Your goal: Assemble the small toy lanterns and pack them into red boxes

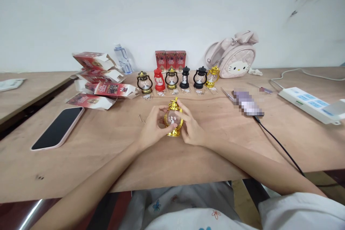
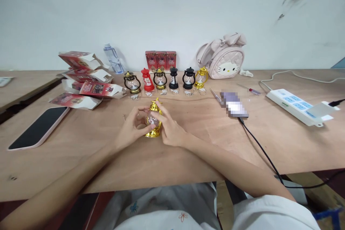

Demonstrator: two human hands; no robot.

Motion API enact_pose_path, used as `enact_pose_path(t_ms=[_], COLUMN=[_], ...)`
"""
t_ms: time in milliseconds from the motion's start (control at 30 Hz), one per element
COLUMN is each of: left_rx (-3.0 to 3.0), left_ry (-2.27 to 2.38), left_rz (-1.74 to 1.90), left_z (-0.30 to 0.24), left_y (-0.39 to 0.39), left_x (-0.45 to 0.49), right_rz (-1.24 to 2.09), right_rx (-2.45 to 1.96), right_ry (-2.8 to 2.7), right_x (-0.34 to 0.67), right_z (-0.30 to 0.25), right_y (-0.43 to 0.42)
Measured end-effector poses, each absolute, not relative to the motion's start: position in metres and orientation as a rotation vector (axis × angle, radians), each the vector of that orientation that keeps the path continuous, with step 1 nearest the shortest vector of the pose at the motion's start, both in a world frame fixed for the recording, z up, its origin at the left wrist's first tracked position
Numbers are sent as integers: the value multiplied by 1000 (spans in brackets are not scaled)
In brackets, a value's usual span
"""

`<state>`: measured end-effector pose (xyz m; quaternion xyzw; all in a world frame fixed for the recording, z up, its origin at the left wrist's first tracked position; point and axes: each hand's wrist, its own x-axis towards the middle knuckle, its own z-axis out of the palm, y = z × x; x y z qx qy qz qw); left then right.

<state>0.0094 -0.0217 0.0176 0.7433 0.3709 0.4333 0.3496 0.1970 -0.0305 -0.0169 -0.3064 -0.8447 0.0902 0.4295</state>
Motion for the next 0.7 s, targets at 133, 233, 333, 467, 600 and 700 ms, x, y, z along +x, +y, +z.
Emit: enact_pose_path(t_ms=[133, 233, 333, 467, 600, 700], left_rx=[1875, 1890, 1918, 1933, 2074, 2265], left_ry=[929, 900, 866, 870, 981, 1289], left_rz=[1280, 1350, 1416, 1392, 1214, 989], left_z=[10, 7, 5, 4, 17, 36], left_y=[-21, -22, -22, -19, -12, -4], left_x=[11, 12, 14, 13, 5, -10], right_rz=[232, 356, 683, 1324, 1444, 1467], right_rx=[-710, -731, -753, -742, -786, -776], right_ry=[-2084, -1963, -1721, -1443, -1182, -992], right_x=[199, 196, 188, 180, 181, 183], right_z=[-22, -21, -15, -10, -8, -5], right_y=[-29, -31, -32, -26, -19, -17])
